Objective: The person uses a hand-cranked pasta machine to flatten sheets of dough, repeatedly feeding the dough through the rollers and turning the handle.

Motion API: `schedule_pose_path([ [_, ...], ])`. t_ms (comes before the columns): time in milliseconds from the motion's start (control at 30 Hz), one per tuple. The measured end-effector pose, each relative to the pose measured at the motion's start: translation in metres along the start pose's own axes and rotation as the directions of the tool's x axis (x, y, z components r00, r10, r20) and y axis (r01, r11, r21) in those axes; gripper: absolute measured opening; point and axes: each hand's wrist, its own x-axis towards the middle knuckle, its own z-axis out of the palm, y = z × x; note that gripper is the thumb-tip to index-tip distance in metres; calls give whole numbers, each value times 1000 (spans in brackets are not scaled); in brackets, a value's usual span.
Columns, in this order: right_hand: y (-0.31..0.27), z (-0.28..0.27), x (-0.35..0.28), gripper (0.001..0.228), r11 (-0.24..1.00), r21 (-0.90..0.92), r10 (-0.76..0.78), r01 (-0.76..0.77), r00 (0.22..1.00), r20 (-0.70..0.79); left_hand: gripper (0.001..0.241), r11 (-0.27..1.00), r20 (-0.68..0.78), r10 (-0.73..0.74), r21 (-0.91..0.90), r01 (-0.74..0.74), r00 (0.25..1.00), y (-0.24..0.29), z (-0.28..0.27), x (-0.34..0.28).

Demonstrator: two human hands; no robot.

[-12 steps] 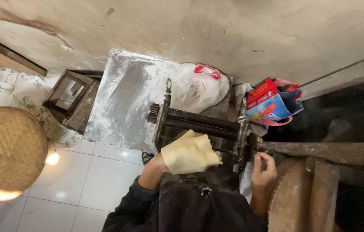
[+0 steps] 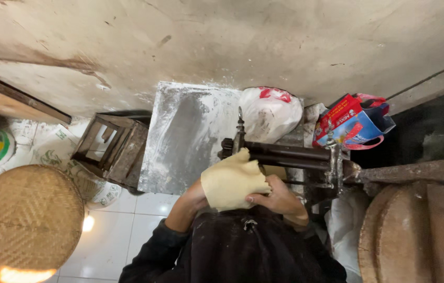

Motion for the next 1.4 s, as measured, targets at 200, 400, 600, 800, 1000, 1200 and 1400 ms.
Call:
schedule_pose_path([
  [200, -41, 53, 43, 38, 912, 155, -386, 381, 923, 3, 63, 807, 690, 169, 313, -500, 704, 65, -88, -90],
  [400, -102, 85, 122, 60, 967, -118, -252, 224, 891, -378, 45, 780, 15, 503, 423, -462, 864, 127, -89, -66],
  [600, -119, 102, 182, 38, 847, -371, -529, 381, 676, -514, 27, 614, 23, 684, 523, -591, 729, 182, -96, -36],
  [800, 20, 162, 235, 27, 977, -90, -210, 192, 811, -545, 32, 592, -261, 683, 744, -308, 682, 86, -210, -18],
  [1000, 149, 221, 217, 36, 848, -529, -315, -18, 786, -531, 49, 315, -507, 513, 862, 397, 693, -14, -272, -24],
  [1200, 165, 246, 177, 30, 976, -211, -72, -60, 819, -569, 49, 366, -575, 508, 818, 443, 642, -32, -273, -41],
  [1400, 161, 258, 156, 27, 944, -317, -137, -95, 759, -637, 60, 533, -517, 657, 833, 146, 548, -40, -277, -34],
])
